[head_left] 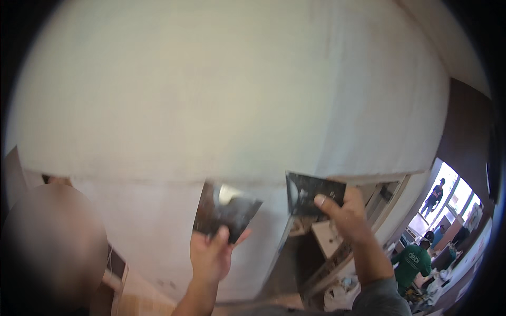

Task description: The person applies plaster to a wall using a trowel and a smaller scraper. They repeatedly scoop plaster from a container onto the trowel and smooth it onto the wall surface, working on a section near a doorway.

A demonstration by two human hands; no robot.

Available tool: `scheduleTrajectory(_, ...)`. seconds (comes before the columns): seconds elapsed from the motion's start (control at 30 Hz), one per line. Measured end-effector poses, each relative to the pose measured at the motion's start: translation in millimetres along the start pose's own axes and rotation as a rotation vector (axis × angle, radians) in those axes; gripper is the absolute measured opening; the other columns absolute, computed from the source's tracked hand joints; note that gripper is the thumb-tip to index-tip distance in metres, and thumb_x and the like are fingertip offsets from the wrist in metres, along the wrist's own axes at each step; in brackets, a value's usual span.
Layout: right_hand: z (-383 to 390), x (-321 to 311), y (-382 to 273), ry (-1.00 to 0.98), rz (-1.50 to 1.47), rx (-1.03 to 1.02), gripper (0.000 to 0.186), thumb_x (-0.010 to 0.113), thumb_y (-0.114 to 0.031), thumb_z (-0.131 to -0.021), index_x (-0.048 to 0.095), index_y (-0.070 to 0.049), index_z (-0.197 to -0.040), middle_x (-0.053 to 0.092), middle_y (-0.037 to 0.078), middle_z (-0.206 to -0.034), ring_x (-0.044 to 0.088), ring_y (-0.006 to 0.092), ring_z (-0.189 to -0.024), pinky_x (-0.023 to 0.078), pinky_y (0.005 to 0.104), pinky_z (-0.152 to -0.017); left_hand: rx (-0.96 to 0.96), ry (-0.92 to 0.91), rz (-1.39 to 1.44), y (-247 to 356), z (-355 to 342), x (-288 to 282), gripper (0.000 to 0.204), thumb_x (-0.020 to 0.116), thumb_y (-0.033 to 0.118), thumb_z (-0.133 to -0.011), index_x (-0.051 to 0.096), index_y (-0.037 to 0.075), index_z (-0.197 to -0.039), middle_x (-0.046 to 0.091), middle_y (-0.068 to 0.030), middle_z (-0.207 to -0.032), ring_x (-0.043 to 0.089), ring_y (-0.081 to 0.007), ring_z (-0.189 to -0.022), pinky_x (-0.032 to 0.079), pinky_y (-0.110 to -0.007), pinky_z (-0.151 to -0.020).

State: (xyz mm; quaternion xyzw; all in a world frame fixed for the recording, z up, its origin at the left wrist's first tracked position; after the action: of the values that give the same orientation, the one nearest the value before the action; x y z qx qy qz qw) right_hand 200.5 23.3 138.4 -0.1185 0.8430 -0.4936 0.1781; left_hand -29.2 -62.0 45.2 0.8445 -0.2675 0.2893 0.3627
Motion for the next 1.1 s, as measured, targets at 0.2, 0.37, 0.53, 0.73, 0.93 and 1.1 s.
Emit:
scheduleTrajectory(0.2,21,12,69,0.103,-0.574,0.209,0.036,0.071,-0.014,-0.092,0.06,-0.009,-0.126,0.069,0.001,-0.104,0.067,0.0143,-0.087,0.052,0.0319,-0.058,0.497,-0.145,-0.644,-3,-15,19,0.042,0.052,-0.012,-0.096,0.055,-0.001,-0.136,0.064,-0.0238,-0.132,0.066,-0.0332,-0.118,0.052,-0.046,-0.106)
scheduleTrajectory(0.37,40,54,87,-0.131,-0.826,0.493,0.029,0.068,-0.016,-0.093,0.06,-0.014,-0.121,0.067,-0.001,-0.104,0.063,0.0134,-0.092,0.047,0.0327,-0.063,0.789,-0.535,-0.837,-12,-15,54,0.054,0.059,-0.02,-0.082,0.061,0.002,-0.131,0.06,-0.029,-0.137,0.057,-0.0432,-0.13,0.043,-0.05,-0.113)
scheduleTrajectory(0.53,36,41,78,-0.105,-0.866,0.433,0.022,0.066,-0.015,-0.094,0.063,-0.012,-0.115,0.067,0.001,-0.104,0.063,0.014,-0.091,0.047,0.0327,-0.063,0.838,-0.649,-1.049,-19,-19,64,0.064,0.065,-0.017,-0.066,0.065,0.006,-0.125,0.061,-0.0236,-0.138,0.058,-0.0433,-0.129,0.046,-0.052,-0.111)
scheduleTrajectory(0.73,14,-21,40,0.119,-0.511,0.305,0.028,0.069,-0.018,-0.09,0.064,-0.01,-0.117,0.066,0.002,-0.106,0.062,0.0161,-0.094,0.047,0.0329,-0.068,0.765,-0.604,-1.248,-29,-41,51,0.056,0.063,-0.017,-0.07,0.069,0.007,-0.12,0.06,-0.0214,-0.141,0.057,-0.0398,-0.132,0.051,-0.046,-0.107)
scheduleTrajectory(0.93,-81,-201,-195,0.456,0.073,-0.466,0.027,0.071,-0.026,-0.089,0.063,-0.008,-0.109,0.065,0.004,-0.093,0.063,0.0143,-0.077,0.052,0.0324,-0.062,0.015,-0.475,-1.042,-85,-63,-26,0.032,0.061,0.0,-0.094,0.062,0.0,-0.126,0.069,-0.0157,-0.121,0.07,-0.0275,-0.104,0.061,-0.039,-0.085)
scheduleTrajectory(1.1,-167,-289,-370,0.684,0.622,-0.566,0.028,0.065,-0.029,-0.092,0.063,-0.007,-0.109,0.062,0.002,-0.094,0.056,0.0125,-0.086,0.049,0.0285,-0.074,-0.564,-0.384,-0.762,-120,-69,-72,0.038,0.071,0.02,-0.094,0.065,0.0,-0.126,0.064,0.0026,-0.092,0.052,-0.0071,-0.078,0.042,-0.024,-0.065)
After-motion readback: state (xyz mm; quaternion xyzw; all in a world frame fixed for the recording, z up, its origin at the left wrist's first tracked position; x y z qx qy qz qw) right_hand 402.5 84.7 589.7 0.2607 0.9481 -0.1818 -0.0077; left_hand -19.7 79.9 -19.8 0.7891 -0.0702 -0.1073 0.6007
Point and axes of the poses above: each hand's wrist, its own z-axis away from the middle knuckle, its own x-axis out of the palm, y = z × x, the point moved 10 cm from there along -z, towards the middle knuckle
